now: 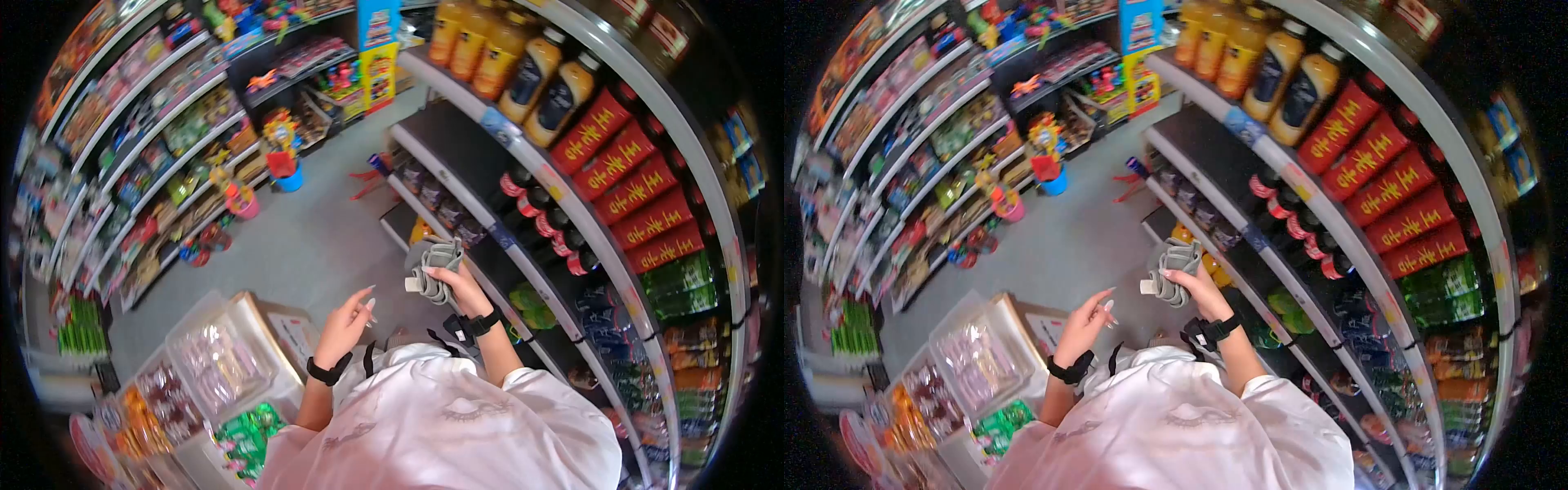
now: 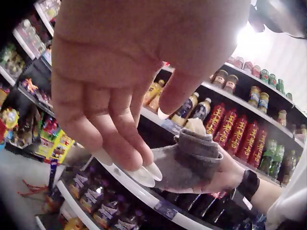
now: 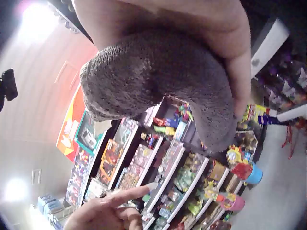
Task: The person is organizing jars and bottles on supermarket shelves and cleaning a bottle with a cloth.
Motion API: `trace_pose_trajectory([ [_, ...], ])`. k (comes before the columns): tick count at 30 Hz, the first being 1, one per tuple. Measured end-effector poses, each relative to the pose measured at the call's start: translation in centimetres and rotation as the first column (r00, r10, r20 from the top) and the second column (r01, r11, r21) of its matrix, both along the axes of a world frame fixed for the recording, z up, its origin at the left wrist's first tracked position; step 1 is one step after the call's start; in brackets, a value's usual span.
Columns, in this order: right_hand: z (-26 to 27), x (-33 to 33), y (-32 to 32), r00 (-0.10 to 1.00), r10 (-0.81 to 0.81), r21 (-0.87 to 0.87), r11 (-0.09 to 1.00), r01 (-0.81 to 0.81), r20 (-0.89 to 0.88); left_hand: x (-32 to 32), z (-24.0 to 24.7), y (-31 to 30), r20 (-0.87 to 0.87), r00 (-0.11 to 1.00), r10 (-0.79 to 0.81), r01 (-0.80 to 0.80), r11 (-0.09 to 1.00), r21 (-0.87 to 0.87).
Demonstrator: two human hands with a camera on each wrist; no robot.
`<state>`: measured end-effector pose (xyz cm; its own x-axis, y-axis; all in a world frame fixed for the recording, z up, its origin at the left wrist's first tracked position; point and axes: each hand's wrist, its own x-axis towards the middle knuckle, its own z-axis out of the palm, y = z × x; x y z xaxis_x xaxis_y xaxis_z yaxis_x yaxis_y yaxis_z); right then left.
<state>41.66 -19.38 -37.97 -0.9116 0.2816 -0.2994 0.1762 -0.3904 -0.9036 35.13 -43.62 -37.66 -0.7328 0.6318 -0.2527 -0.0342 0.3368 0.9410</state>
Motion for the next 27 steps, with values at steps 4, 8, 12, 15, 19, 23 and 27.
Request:
trace_pose_trajectory([
  [4,1.8,2.3,3.6,0.986,-0.17,-0.008,0.985,0.17,-0.002,-2.2,-0.9,6.2,-0.001,0.982,-0.188,0.188,0.981,0.045],
  [8,2.2,3.4,5.8,0.889,-0.455,-0.052,0.89,0.452,-0.046,-5.1,-0.2,11.8,-0.08,0.844,-0.531,0.533,0.846,0.01],
  [12,1.9,2.8,7.5,0.82,-0.565,-0.083,0.825,0.559,-0.093,-8.7,-0.9,17.2,-0.204,0.762,-0.615,0.637,0.769,0.059],
  [15,2.2,1.0,8.3,0.763,-0.636,-0.088,0.772,0.63,-0.114,-11.8,-0.3,21.4,-0.237,0.694,-0.68,0.708,0.703,0.057],
  [19,2.3,-1.3,10.0,0.741,-0.67,-0.037,0.742,0.669,-0.039,-15.0,-0.5,26.6,-0.249,0.678,-0.691,0.735,0.648,0.203],
  [23,3.6,-4.0,11.0,0.665,-0.735,-0.007,0.672,0.741,-0.136,-17.3,-0.6,31.2,-0.344,0.619,-0.706,0.774,0.623,0.116],
  [27,3.9,-5.5,12.0,0.634,-0.764,0.041,0.634,0.772,-0.12,-18.0,-2.9,35.9,-0.439,0.655,-0.614,0.751,0.595,0.287],
])
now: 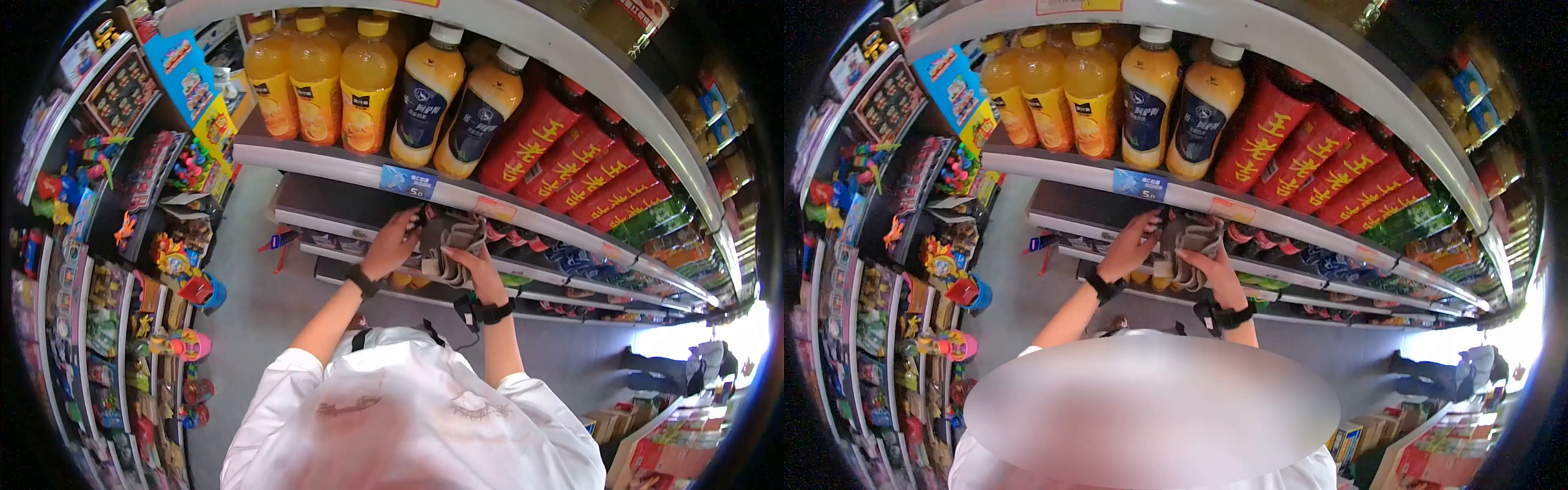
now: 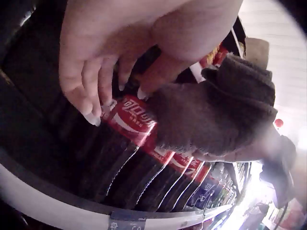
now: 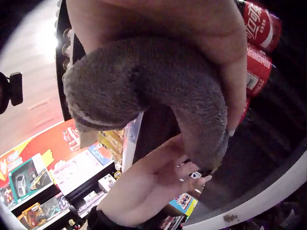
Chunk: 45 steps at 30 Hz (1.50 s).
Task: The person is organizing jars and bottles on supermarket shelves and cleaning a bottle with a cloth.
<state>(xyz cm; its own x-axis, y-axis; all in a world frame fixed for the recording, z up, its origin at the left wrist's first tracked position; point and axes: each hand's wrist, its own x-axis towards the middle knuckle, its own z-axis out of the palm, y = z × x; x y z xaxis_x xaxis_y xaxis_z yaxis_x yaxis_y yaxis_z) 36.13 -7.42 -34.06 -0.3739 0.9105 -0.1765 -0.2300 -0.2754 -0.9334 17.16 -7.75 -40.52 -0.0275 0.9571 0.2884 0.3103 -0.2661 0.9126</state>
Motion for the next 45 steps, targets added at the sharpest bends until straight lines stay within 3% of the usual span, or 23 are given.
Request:
trace_pose_trajectory([
  [4,-1.5,-0.6,1.8,0.998,-0.006,-0.049,0.999,0.009,0.056,0.0,-3.2,4.2,-0.117,0.993,0.032,-0.012,0.986,0.165],
  [8,-1.2,-1.0,2.2,0.994,0.031,0.015,0.999,-0.033,0.107,-0.8,-1.5,5.7,0.003,0.961,-0.276,0.269,0.934,-0.233],
  [11,-1.5,-1.3,2.0,0.992,0.066,0.058,0.996,-0.073,0.111,-1.5,-3.8,7.3,-0.04,0.922,-0.384,0.38,0.921,-0.086],
  [14,-2.6,-1.6,1.5,0.987,0.086,0.076,0.992,-0.097,0.139,-0.9,-4.7,7.2,-0.007,0.938,-0.346,0.346,0.938,-0.011],
  [17,-2.5,-1.5,0.8,0.981,0.093,0.137,0.984,-0.117,0.172,0.3,-4.8,6.4,-0.041,0.983,-0.179,0.181,0.983,0.029],
  [20,-3.0,-1.5,0.2,0.984,0.071,0.247,0.963,-0.111,0.165,1.2,-4.1,5.3,0.061,0.993,-0.105,0.095,0.985,0.141],
  [23,-2.2,-1.5,-0.5,0.989,0.1,0.155,0.981,-0.117,0.113,1.6,-4.1,5.2,0.036,0.997,-0.074,0.065,0.978,0.196],
  [26,-1.9,-1.4,-0.6,0.987,0.118,0.133,0.982,-0.133,0.113,1.9,-3.2,4.7,-0.105,0.992,0.066,-0.044,0.978,0.204],
  [29,-2.1,-0.8,0.1,0.955,0.134,0.171,0.968,-0.183,0.266,1.8,-5.4,5.0,-0.03,0.994,0.1,-0.099,0.994,0.055],
  [30,-2.3,-0.7,0.3,0.954,0.158,0.179,0.962,-0.207,0.256,1.7,-5.7,5.0,0.002,0.994,0.107,-0.107,0.994,0.003],
  [36,-1.1,-0.8,-0.6,0.946,0.307,0.136,0.938,-0.319,0.104,0.7,-4.0,5.1,0.148,0.973,0.179,-0.2,0.97,0.14],
  [37,-0.9,-0.6,-1.0,0.936,0.318,0.121,0.934,-0.336,0.148,0.1,-3.7,5.2,0.105,0.98,0.169,-0.174,0.984,0.033],
  [40,-1.8,-0.1,-2.5,0.928,0.321,0.097,0.935,-0.342,0.188,-0.3,-2.0,3.9,0.331,0.932,0.15,-0.15,0.988,-0.024],
  [45,-1.6,1.8,-4.8,0.914,0.357,0.034,0.928,-0.37,0.19,0.5,-0.3,-1.2,0.353,0.907,0.23,-0.19,0.971,-0.143],
])
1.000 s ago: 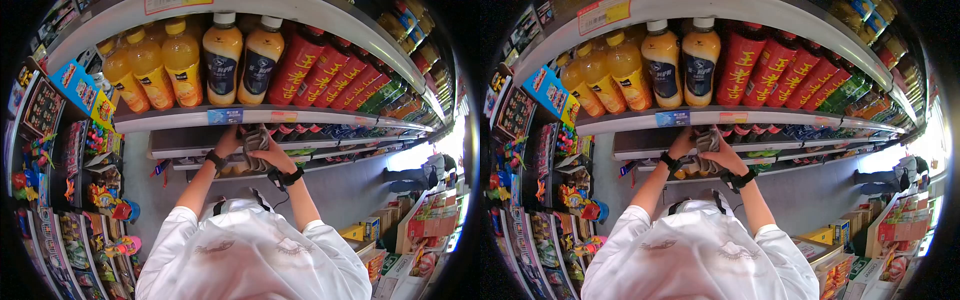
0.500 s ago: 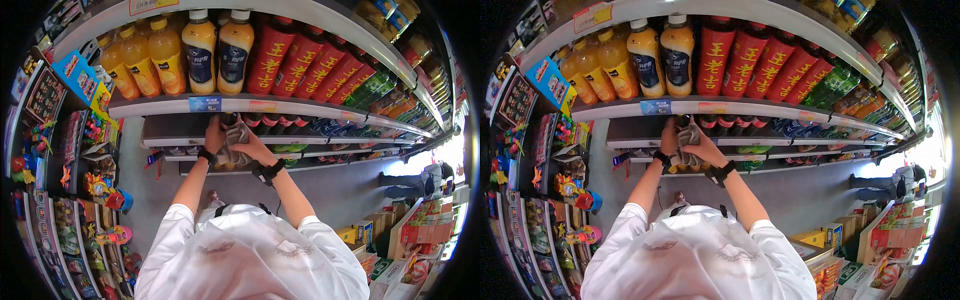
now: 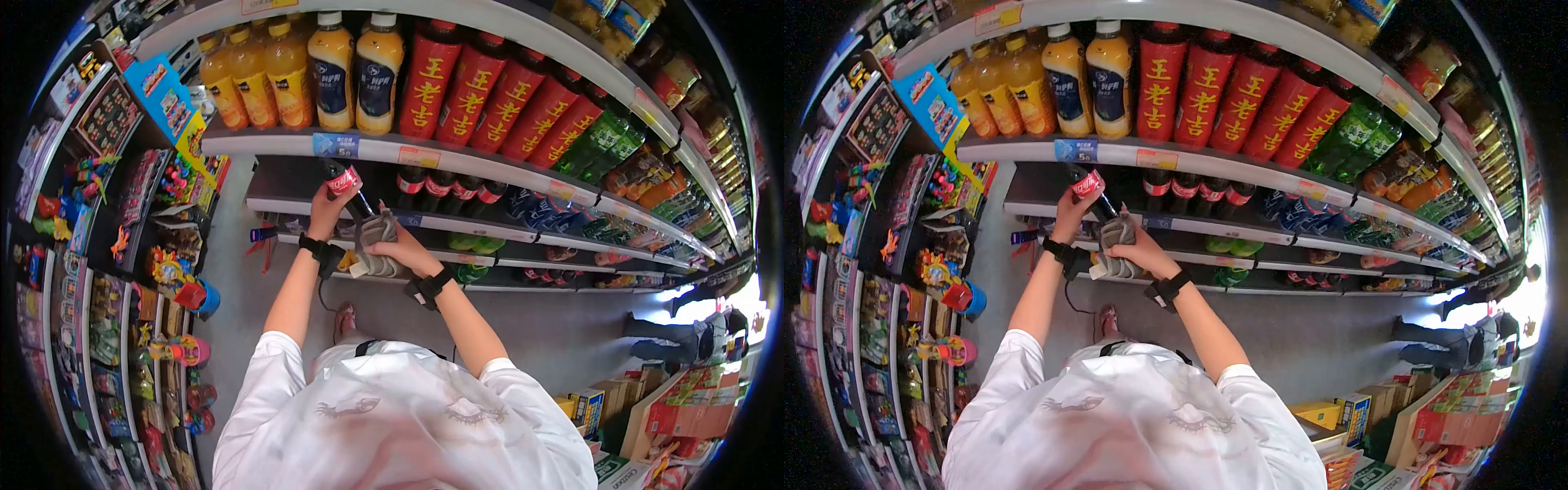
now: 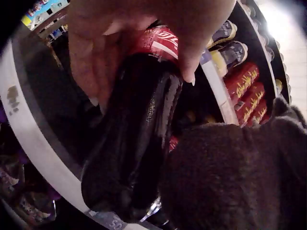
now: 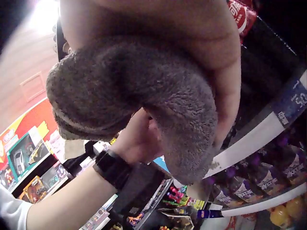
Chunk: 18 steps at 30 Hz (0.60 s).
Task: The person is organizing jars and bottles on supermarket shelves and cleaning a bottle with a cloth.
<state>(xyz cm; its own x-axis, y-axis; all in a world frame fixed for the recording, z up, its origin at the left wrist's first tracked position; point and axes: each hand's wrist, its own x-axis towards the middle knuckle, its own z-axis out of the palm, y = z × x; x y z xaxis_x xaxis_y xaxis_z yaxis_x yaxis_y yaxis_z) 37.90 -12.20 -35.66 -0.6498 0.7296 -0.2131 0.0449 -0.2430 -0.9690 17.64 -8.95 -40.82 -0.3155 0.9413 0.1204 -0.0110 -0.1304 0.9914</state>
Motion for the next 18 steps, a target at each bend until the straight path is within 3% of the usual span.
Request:
trace_pose_trajectory([
  [4,-0.2,1.9,-1.9,0.998,0.061,-0.02,0.998,-0.061,0.03,1.8,0.0,-4.9,0.134,0.991,0.025,0.004,0.976,-0.216],
  [7,-1.0,3.9,-3.9,1.0,0.004,0.071,0.997,-0.003,-0.022,3.7,0.5,-8.3,0.093,0.995,0.044,-0.017,0.962,-0.271],
  [8,-1.0,4.9,-4.6,0.999,-0.012,0.023,1.0,0.013,-0.042,4.3,0.3,-9.3,0.108,0.992,0.071,-0.05,0.981,-0.19],
  [11,-1.1,8.3,-6.3,0.984,-0.15,-0.046,0.988,0.147,-0.094,5.4,0.4,-12.4,0.127,0.988,0.086,-0.064,0.983,-0.171],
  [14,-1.2,11.8,-7.9,0.897,-0.342,-0.172,0.937,0.304,-0.279,6.3,2.2,-15.5,0.295,0.952,0.076,-0.044,0.992,-0.115],
  [18,-3.0,14.1,-10.0,0.795,-0.455,-0.291,0.886,0.36,-0.401,7.9,5.0,-18.4,0.407,0.913,0.025,-0.024,1.0,-0.009],
])
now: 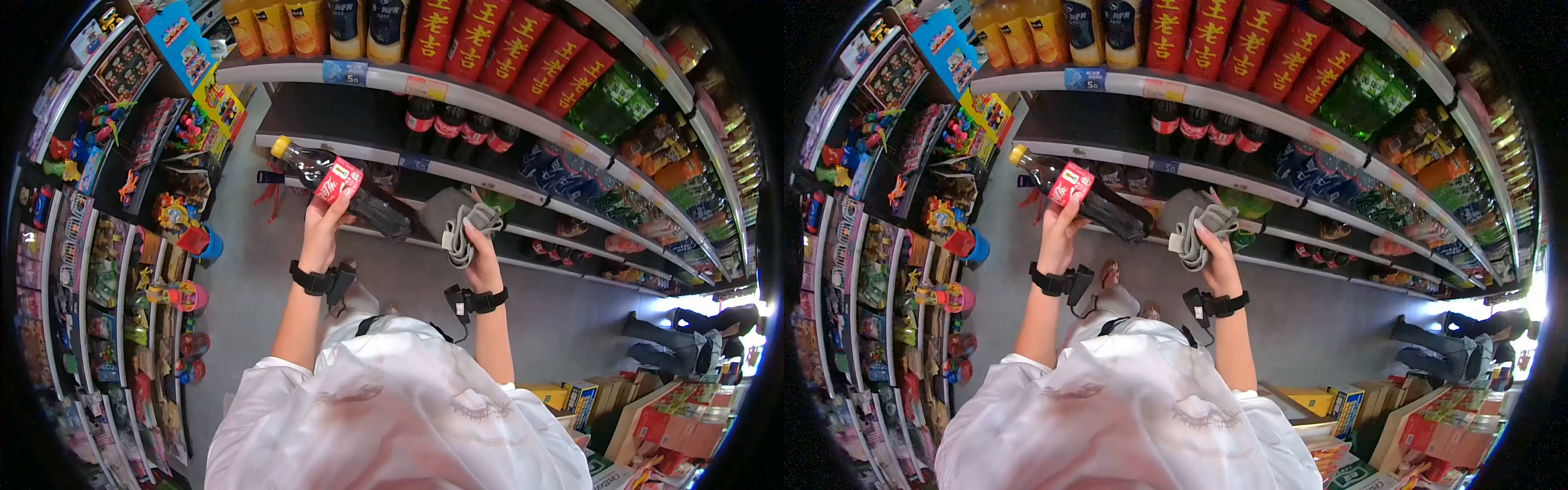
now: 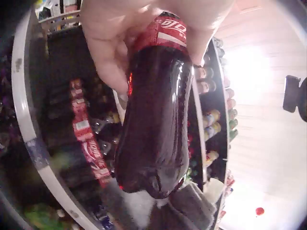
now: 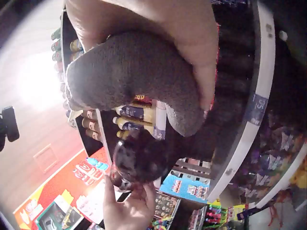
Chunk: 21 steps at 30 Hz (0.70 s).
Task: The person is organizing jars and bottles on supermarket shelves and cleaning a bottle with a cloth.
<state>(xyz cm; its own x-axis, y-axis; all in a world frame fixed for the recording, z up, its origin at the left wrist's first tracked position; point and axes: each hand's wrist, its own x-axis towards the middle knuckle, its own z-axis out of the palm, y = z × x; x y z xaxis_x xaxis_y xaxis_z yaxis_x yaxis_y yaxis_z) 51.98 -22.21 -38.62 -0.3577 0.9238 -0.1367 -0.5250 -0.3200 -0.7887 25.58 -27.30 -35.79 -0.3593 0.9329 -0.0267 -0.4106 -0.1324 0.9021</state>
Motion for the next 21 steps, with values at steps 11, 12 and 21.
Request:
trace_pose_trajectory([
  [11,2.6,-2.0,-4.9,0.891,0.154,0.005,0.986,-0.168,-0.428,6.2,2.5,-4.5,0.05,0.974,-0.221,0.204,0.952,0.227],
  [12,2.6,-2.0,-5.1,0.908,0.142,-0.012,0.987,-0.16,-0.395,6.6,3.4,-4.8,0.047,0.972,-0.229,0.21,0.944,0.253],
  [21,3.0,-3.1,-5.6,0.949,0.129,0.088,0.99,-0.107,-0.289,7.0,5.1,-6.9,-0.177,0.984,-0.034,0.059,0.989,0.133],
])
